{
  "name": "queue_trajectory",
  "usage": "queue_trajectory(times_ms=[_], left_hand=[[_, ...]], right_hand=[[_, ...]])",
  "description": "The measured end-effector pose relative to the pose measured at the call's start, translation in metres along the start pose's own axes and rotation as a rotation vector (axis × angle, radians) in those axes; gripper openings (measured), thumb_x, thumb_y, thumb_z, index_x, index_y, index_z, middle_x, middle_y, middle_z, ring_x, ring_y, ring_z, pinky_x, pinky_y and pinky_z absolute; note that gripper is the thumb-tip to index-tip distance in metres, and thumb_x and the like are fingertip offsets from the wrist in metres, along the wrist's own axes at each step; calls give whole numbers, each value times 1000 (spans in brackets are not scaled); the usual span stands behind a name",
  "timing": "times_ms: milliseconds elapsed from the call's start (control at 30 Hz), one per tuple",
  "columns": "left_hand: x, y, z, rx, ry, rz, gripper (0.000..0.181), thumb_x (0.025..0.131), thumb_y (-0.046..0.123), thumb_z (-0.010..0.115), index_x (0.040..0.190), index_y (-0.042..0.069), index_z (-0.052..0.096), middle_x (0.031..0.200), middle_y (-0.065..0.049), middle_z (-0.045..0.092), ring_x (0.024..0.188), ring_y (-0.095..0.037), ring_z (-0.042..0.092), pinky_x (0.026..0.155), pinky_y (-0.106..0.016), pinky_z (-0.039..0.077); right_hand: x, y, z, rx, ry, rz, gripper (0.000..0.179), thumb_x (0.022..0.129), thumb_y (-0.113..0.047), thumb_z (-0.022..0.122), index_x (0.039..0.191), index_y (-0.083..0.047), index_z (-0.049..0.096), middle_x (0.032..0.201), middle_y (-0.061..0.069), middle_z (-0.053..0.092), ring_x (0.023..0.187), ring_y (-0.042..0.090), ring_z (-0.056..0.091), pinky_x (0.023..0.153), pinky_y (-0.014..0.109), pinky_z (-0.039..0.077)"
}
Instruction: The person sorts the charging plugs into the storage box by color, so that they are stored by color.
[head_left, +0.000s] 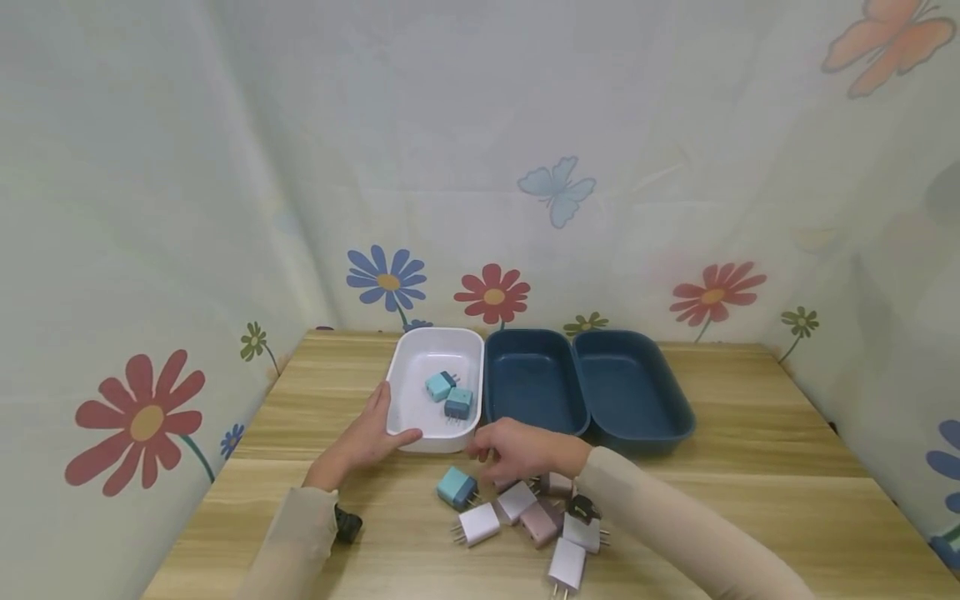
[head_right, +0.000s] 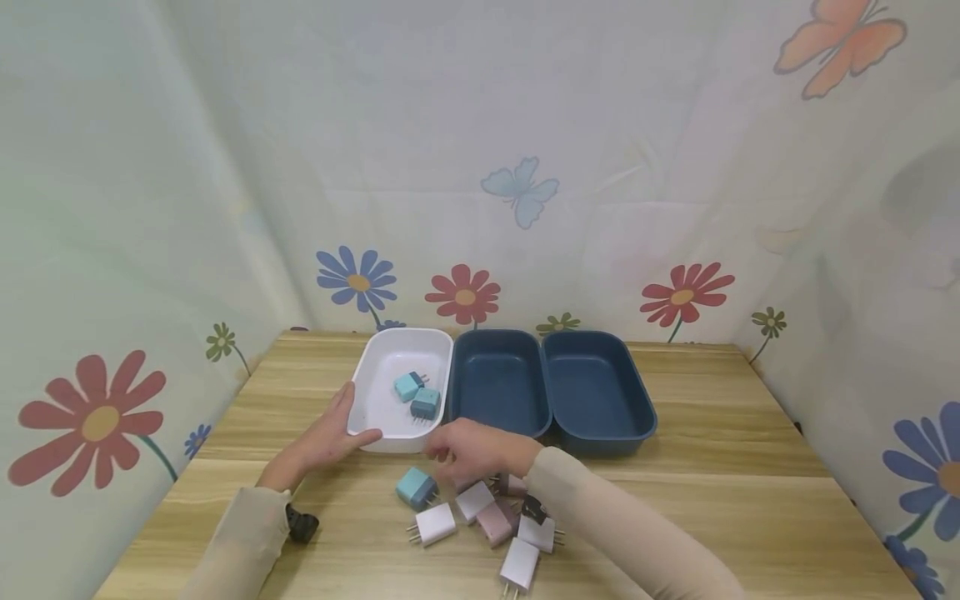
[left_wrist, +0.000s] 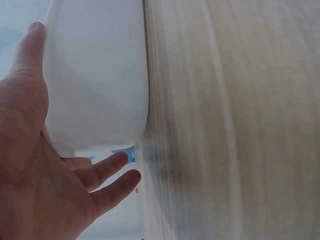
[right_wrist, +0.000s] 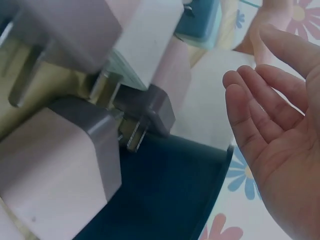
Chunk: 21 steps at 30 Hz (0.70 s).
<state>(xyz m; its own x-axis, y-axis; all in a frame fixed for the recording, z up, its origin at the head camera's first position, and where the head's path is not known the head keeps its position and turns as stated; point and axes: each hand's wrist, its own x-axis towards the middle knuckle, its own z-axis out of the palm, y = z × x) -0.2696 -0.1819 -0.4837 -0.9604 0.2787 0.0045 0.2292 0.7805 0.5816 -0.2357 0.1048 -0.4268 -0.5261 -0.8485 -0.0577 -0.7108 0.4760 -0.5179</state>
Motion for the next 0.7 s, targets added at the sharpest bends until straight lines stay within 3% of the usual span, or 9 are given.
queue_trajectory(times_ms=[300, 500, 700], left_hand=[[-2, 1, -1, 1, 10, 7, 109, 84, 49, 66, 147, -6, -4, 153, -26, -1, 137, -44, 15, 107, -53, 23], [-3, 1, -2, -5, 8, 20, 109, 84, 47, 67, 147, -6, -4, 153, -26, 0, 137, -44, 18, 107, -52, 24], [-3, 2, -3, -4, 5, 16, 109, 84, 49, 66, 147, -6, -4, 153, -26, 0, 137, -44, 18, 106, -53, 25]], right_hand=[[2, -2, 11, -66, -64, -22, 41, 85, -15, 71, 125, -11, 61, 116, -4, 62, 97, 5, 60, 76, 13, 46], [6, -1, 18, -202, -76, -71, 43, 86, -19, 71, 127, -11, 60, 124, -4, 59, 109, 4, 54, 89, 18, 44], [10, -3, 20, -232, -106, -100, 46, 88, -21, 68, 131, -10, 56, 131, -2, 55, 120, 7, 48, 96, 21, 39]])
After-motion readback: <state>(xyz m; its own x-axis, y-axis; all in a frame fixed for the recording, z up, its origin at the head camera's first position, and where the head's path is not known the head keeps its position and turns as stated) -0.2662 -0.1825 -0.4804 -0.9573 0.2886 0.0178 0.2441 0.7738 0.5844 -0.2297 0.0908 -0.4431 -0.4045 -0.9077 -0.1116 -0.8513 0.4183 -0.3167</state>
